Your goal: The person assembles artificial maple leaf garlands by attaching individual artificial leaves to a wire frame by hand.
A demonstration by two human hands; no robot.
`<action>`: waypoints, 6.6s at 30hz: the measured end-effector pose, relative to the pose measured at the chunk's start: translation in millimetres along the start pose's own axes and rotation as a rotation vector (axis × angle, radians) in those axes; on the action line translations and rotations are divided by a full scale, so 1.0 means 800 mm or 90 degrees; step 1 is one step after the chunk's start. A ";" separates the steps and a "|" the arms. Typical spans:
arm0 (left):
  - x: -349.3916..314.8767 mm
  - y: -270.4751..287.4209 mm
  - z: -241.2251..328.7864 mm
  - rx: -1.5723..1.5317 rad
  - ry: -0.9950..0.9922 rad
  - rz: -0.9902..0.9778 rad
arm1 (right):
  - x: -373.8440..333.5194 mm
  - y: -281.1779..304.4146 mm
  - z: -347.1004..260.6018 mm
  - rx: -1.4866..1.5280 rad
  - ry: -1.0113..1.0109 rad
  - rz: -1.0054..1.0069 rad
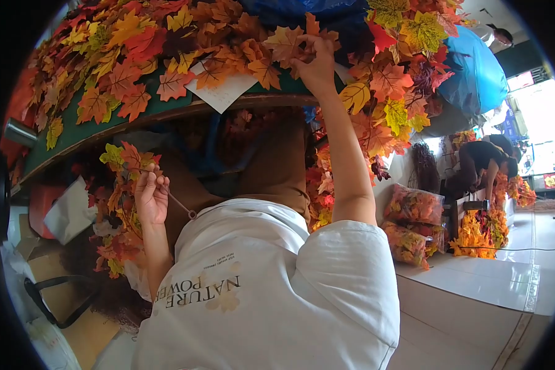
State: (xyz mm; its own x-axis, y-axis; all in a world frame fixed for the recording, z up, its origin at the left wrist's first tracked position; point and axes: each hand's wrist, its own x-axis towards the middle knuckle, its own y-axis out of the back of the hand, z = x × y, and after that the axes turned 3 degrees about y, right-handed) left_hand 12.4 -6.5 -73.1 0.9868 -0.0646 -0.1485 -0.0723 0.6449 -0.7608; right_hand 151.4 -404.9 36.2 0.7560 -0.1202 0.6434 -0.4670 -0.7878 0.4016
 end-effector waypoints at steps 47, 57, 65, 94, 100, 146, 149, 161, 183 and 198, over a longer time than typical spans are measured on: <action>-0.015 -0.028 -0.011 0.031 0.008 -0.061 | -0.020 0.018 0.056 -0.174 -0.006 0.032; -0.017 -0.035 -0.025 0.041 0.043 -0.061 | -0.027 0.005 0.023 -0.362 -0.095 0.086; -0.020 -0.036 -0.022 0.043 0.035 -0.046 | -0.009 0.003 0.009 -0.342 0.207 0.233; -0.039 -0.076 -0.007 -0.158 -0.019 -0.344 | -0.059 -0.105 -0.213 0.668 -0.206 -0.028; -0.048 -0.078 -0.005 -0.154 -0.004 -0.273 | -0.135 -0.164 -0.237 0.822 -0.346 -0.116; -0.049 -0.083 0.012 0.050 -0.042 -0.044 | -0.145 -0.146 -0.192 0.606 -0.267 -0.359; -0.049 -0.081 0.011 0.068 -0.009 -0.044 | -0.151 -0.147 -0.181 0.669 -0.322 -0.358; -0.045 -0.085 0.016 0.104 -0.034 -0.043 | -0.141 -0.121 -0.164 0.598 -0.451 -0.161; -0.051 -0.094 0.014 0.175 -0.064 0.009 | -0.213 -0.172 -0.211 0.994 -0.816 -0.273; -0.050 -0.090 0.008 0.140 -0.051 0.019 | -0.223 -0.175 -0.216 0.959 -0.745 -0.248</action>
State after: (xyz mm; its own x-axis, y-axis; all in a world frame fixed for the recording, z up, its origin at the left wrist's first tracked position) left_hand -20.9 -45.8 -8.3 0.9937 0.0115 -0.1113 -0.0764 0.7965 -0.5998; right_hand 2.2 -169.0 -22.1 0.8845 0.3831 -0.2661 0.0062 -0.5801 -0.8145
